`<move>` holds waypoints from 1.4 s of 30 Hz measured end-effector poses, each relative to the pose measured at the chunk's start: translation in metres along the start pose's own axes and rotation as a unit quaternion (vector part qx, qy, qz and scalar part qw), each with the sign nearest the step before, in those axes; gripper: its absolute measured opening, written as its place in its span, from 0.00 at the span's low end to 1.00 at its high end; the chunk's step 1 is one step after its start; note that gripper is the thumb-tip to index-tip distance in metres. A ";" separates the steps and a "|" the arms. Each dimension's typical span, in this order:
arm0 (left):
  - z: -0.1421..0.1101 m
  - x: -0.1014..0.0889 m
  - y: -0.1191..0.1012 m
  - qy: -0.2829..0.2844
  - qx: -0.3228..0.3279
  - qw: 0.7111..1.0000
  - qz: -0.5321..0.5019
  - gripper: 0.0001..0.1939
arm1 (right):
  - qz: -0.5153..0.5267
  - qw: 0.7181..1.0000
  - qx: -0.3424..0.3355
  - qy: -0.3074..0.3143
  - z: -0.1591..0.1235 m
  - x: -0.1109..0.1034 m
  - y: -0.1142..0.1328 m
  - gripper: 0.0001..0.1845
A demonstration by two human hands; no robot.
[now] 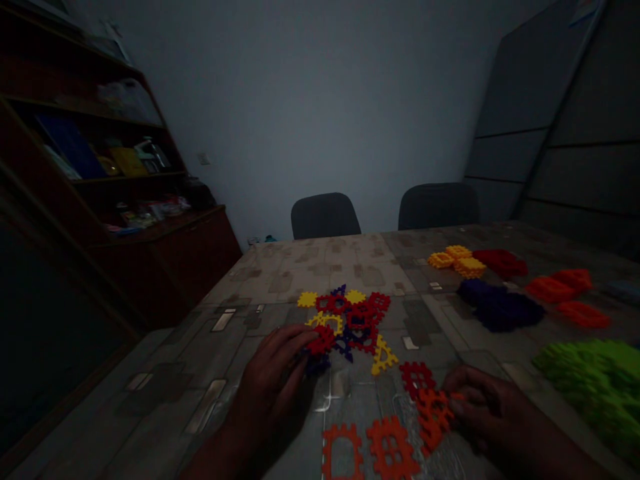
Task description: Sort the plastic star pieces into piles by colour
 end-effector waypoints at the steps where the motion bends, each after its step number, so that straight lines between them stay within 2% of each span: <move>1: -0.001 0.001 0.001 0.004 0.000 1.000 -0.001 0.19 | -0.022 1.000 -0.011 -0.003 0.000 -0.001 -0.003 0.24; 5: -0.005 0.009 0.003 0.028 0.010 1.000 0.000 0.21 | -0.168 0.983 -0.065 -0.020 0.001 -0.006 -0.001 0.17; 10: -0.005 0.009 0.005 0.034 0.013 0.999 0.001 0.22 | -0.310 0.947 -0.064 -0.053 -0.002 -0.013 0.006 0.21; 13: -0.004 0.008 0.005 0.028 0.006 1.000 0.001 0.21 | -0.343 0.935 -0.072 -0.047 -0.004 -0.015 0.006 0.23; 16: -0.005 0.011 0.000 0.033 0.025 0.999 -0.013 0.20 | -0.353 0.928 -0.119 0.004 -0.006 -0.016 0.002 0.21; 18: -0.006 0.016 -0.004 0.046 0.046 0.998 -0.021 0.18 | -0.376 0.914 -0.148 0.027 -0.008 -0.019 -0.004 0.20; 21: -0.006 0.020 -0.005 0.058 0.061 0.996 -0.017 0.17 | -0.416 0.894 -0.168 0.030 -0.010 -0.025 -0.015 0.24; 24: -0.003 0.009 0.006 0.053 0.074 0.996 0.021 0.19 | -0.429 0.885 -0.178 0.032 -0.009 -0.029 -0.022 0.23; 26: 0.002 -0.008 0.023 0.038 0.048 0.996 0.062 0.19 | -0.426 0.885 -0.185 0.038 -0.009 -0.029 -0.024 0.22; 29: 0.008 -0.039 0.053 -0.022 -0.097 0.991 0.088 0.12 | -0.425 0.884 -0.193 0.040 -0.008 -0.030 -0.025 0.21; 31: 0.009 -0.051 0.065 -0.044 -0.182 0.979 0.079 0.13 | -0.423 0.885 -0.191 0.043 -0.008 -0.030 -0.024 0.20; 32: 0.010 -0.052 0.068 -0.047 -0.203 0.976 0.069 0.14 | -0.420 0.886 -0.189 0.050 -0.007 -0.029 -0.023 0.19; 34: 0.012 -0.049 0.066 -0.042 -0.199 0.978 0.050 0.15 | -0.414 0.888 -0.193 0.059 -0.007 -0.026 -0.020 0.17; 39: 0.014 -0.037 0.054 -0.044 -0.142 0.988 0.046 0.12 | -0.417 0.882 -0.212 0.050 -0.006 -0.022 -0.013 0.13; 42: 0.013 -0.034 0.053 -0.036 -0.128 0.989 0.057 0.12 | -0.409 0.886 -0.213 0.042 -0.006 -0.028 -0.020 0.17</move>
Point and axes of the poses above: each hand's wrist, its own z-axis towards the middle knuckle, its own x-axis out of the palm, y = z × x, the point moved 3 cm from there along z, towards the middle knuckle, and after that the axes turned 14 degrees about z, right-handed, at the moved point
